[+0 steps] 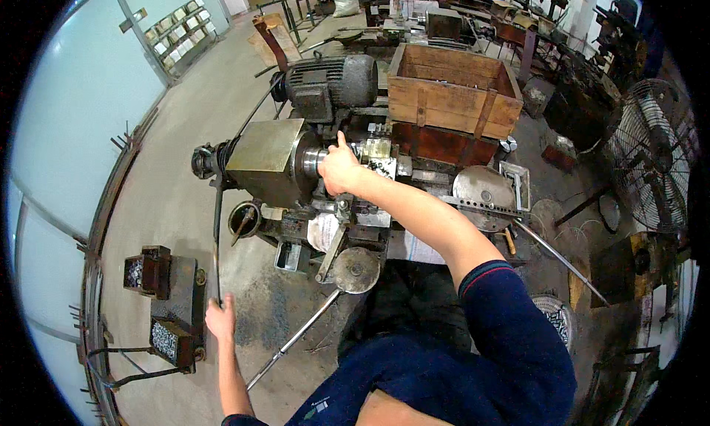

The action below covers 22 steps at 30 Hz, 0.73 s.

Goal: The person operates a lathe to machine cylindrical metal parts. The person places a metal workpiece into the chuck, uses a tool to shape it, and then removes the finished part and places it into a container.

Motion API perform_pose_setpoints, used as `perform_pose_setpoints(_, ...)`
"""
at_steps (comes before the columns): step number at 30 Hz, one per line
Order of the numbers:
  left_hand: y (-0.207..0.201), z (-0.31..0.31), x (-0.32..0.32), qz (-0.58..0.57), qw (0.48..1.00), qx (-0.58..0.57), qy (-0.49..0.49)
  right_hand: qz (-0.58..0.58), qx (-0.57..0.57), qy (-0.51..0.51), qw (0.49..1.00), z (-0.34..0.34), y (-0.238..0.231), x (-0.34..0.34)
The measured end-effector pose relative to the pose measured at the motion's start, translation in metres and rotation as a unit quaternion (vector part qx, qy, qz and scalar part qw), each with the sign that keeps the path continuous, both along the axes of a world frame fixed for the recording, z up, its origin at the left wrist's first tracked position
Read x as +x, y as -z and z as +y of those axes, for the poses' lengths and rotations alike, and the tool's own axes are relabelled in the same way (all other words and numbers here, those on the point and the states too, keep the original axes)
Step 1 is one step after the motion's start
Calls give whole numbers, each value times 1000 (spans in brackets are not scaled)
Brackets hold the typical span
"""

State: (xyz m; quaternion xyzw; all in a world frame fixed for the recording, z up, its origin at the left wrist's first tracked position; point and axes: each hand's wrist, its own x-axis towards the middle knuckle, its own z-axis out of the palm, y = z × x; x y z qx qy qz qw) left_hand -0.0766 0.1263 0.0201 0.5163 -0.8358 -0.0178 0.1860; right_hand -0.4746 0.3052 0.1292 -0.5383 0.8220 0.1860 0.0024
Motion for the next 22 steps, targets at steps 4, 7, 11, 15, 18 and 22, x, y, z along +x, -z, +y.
perform_pose_setpoints(4,-9,-7,0,-15,999,36,-2,5,-33,9,999,0,6,-1)
perform_pose_setpoints(7,-6,-44,6,28,978,177,106,12,-103,8,995,17,-11,2)
perform_pose_setpoints(11,-4,-69,4,127,924,335,132,21,-160,97,982,62,-74,-9)
perform_pose_setpoints(15,5,-84,-15,121,920,340,153,118,-242,212,940,116,-89,-91)
perform_pose_setpoints(18,10,-85,-28,182,897,365,172,186,-326,278,884,160,-93,-121)
perform_pose_setpoints(22,4,-78,-28,179,916,278,229,82,-457,145,874,222,-74,-89)
